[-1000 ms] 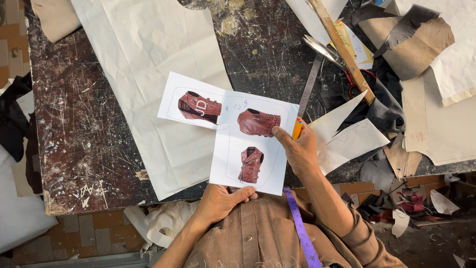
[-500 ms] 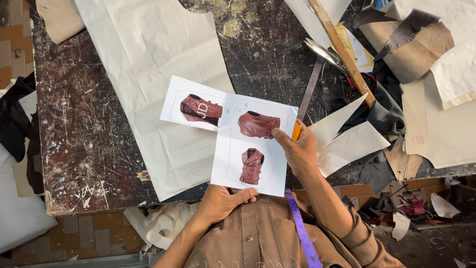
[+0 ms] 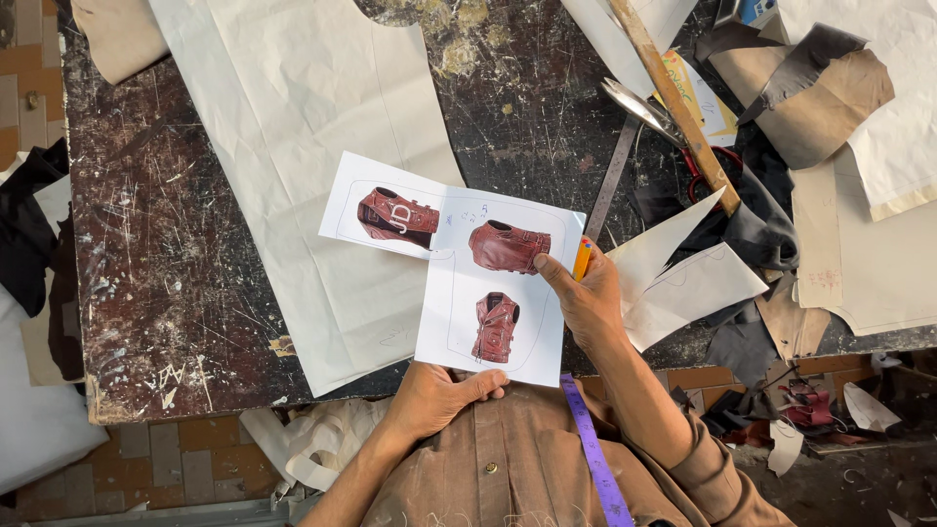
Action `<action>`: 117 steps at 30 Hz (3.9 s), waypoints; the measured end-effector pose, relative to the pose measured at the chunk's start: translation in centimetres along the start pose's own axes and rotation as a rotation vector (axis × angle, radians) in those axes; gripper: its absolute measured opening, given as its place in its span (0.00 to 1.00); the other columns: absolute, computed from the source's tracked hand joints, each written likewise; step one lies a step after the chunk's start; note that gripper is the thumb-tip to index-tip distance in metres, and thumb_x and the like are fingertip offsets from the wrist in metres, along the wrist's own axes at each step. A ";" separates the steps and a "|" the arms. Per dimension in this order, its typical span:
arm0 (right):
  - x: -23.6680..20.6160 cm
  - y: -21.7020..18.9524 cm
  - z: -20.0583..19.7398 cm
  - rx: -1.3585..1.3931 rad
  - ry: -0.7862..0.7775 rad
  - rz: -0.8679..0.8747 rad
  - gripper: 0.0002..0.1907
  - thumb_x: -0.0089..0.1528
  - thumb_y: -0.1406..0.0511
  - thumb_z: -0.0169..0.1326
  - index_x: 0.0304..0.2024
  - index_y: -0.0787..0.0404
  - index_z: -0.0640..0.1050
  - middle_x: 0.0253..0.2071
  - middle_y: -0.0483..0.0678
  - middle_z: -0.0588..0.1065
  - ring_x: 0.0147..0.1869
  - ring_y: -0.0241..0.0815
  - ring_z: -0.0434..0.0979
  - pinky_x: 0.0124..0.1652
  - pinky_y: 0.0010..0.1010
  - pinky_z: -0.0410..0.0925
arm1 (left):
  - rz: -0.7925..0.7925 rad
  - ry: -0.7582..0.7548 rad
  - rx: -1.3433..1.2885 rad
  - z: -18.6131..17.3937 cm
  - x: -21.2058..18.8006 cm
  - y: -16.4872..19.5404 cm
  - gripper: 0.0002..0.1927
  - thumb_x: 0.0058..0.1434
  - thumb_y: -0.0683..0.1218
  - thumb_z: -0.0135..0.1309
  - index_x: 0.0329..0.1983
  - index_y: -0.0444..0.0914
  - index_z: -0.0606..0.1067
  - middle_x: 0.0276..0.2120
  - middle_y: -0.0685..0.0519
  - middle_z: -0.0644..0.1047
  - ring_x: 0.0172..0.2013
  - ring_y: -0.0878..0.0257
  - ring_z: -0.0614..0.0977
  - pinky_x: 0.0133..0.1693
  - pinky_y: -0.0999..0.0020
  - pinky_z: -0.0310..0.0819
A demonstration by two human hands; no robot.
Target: The person lays a large sheet of paper on a work table and consults a printed reference card showing a leather vest. They use a wooden straightedge, a steel ruler, a pencil and a measuring tape to draw straight guide lines on the paper, then pick up scissors and begin cutting the paper along the marked lines.
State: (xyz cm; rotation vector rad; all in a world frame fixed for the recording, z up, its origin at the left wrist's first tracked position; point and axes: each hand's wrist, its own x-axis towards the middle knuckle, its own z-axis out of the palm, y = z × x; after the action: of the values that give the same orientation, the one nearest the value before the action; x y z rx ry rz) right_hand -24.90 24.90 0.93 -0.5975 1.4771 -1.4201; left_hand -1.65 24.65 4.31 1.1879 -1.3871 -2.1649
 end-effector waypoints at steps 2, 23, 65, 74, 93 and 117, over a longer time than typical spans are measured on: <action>0.1 0.2 0.0 -0.016 0.007 0.003 0.18 0.61 0.63 0.63 0.49 0.64 0.75 0.40 0.49 0.81 0.38 0.32 0.81 0.36 0.24 0.77 | 0.021 -0.004 0.005 0.0 0.0 0.0 0.10 0.60 0.44 0.64 0.39 0.32 0.82 0.31 0.51 0.84 0.29 0.69 0.84 0.30 0.76 0.78; 0.3 1.9 0.2 -0.062 0.006 0.052 0.18 0.61 0.61 0.63 0.48 0.63 0.74 0.39 0.48 0.81 0.39 0.33 0.81 0.38 0.25 0.76 | 0.011 -0.009 -0.023 0.0 0.1 -0.2 0.10 0.60 0.44 0.64 0.40 0.32 0.82 0.32 0.51 0.84 0.30 0.68 0.84 0.30 0.76 0.78; 0.4 0.9 0.6 -0.141 -0.045 0.044 0.22 0.63 0.61 0.60 0.56 0.66 0.73 0.39 0.46 0.80 0.39 0.31 0.78 0.38 0.22 0.73 | 0.125 0.052 -0.035 -1.8 1.8 -1.4 0.08 0.60 0.41 0.64 0.40 0.32 0.81 0.31 0.52 0.83 0.29 0.69 0.82 0.30 0.75 0.76; -2.4 4.0 4.7 -0.415 0.042 -0.024 0.32 0.59 0.64 0.62 0.63 0.63 0.66 0.27 0.45 0.73 0.29 0.33 0.69 0.30 0.27 0.66 | 0.198 0.125 -0.076 -7.0 4.6 -4.4 0.10 0.63 0.40 0.63 0.45 0.29 0.80 0.34 0.53 0.81 0.31 0.70 0.77 0.31 0.73 0.71; -4.4 9.4 8.1 -1.362 0.400 -0.659 0.18 0.57 0.69 0.59 0.50 0.57 0.77 0.31 0.46 0.72 0.34 0.46 0.74 0.33 0.37 0.68 | 0.221 -0.053 0.548 -14.7 6.9 -2.0 0.21 0.53 0.42 0.68 0.52 0.42 0.82 0.35 0.54 0.82 0.24 0.71 0.73 0.28 0.73 0.70; -4.1 9.8 7.6 -1.335 0.360 -0.618 0.18 0.57 0.70 0.58 0.51 0.60 0.75 0.34 0.48 0.74 0.35 0.46 0.75 0.35 0.36 0.69 | 0.181 -0.057 0.589 -14.7 7.9 -1.7 0.20 0.54 0.42 0.67 0.52 0.41 0.81 0.32 0.53 0.80 0.22 0.71 0.73 0.27 0.74 0.69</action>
State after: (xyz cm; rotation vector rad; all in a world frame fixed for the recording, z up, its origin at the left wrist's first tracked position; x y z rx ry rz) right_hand -13.98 26.80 -6.01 -1.7814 2.6249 -0.7578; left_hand 5.20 11.65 -3.68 1.1211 -2.1561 -1.7262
